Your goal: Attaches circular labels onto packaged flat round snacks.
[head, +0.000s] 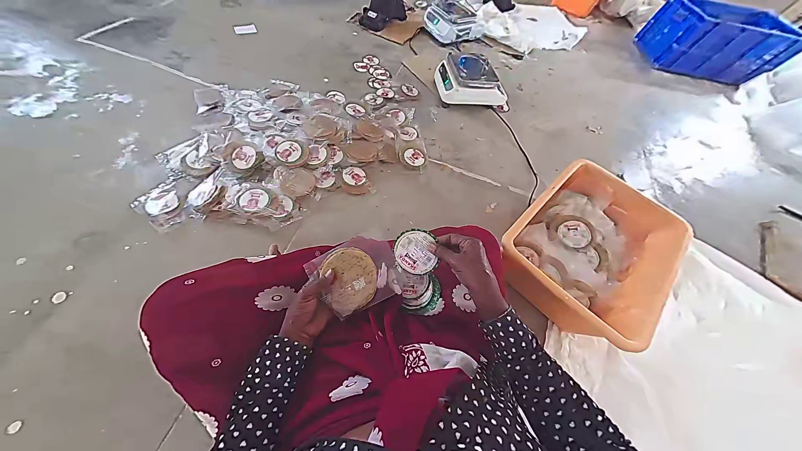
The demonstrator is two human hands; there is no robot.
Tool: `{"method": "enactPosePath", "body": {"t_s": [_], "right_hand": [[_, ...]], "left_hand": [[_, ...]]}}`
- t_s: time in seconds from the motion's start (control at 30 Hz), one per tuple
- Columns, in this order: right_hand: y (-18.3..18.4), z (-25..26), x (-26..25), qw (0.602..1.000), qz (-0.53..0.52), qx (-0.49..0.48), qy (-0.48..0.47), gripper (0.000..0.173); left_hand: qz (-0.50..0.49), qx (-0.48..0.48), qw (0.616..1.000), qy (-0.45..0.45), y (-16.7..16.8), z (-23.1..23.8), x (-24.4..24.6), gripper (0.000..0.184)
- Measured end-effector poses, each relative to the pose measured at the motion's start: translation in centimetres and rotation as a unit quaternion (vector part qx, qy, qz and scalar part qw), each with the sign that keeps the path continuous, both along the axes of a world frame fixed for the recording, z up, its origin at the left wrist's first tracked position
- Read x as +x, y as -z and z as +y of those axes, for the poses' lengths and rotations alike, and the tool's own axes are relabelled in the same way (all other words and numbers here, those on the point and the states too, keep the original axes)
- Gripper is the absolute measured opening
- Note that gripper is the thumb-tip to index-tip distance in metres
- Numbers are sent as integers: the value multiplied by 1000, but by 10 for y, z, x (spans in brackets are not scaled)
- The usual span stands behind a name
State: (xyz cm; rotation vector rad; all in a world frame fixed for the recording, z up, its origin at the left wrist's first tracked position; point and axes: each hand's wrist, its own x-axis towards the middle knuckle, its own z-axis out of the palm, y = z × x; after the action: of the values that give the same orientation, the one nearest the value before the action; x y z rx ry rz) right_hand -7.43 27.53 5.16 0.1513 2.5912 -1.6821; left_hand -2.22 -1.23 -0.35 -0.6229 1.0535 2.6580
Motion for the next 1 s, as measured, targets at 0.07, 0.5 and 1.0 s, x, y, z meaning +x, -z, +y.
{"method": "enactPosePath", "body": {"t_s": [0.07,0.5,1.0], "right_hand": [[1,-3,-3,1000,12,10,-13,10],[1,-41,-13,983,-28,-54,-172,15],[-1,-70,5,960,28,-35,-277,27]], "left_hand": [[3,0,1000,2,0,0,0,29],[24,-8,1000,13,-7,6,2,30],[41,-78,996,30,10,0,3,37]]}}
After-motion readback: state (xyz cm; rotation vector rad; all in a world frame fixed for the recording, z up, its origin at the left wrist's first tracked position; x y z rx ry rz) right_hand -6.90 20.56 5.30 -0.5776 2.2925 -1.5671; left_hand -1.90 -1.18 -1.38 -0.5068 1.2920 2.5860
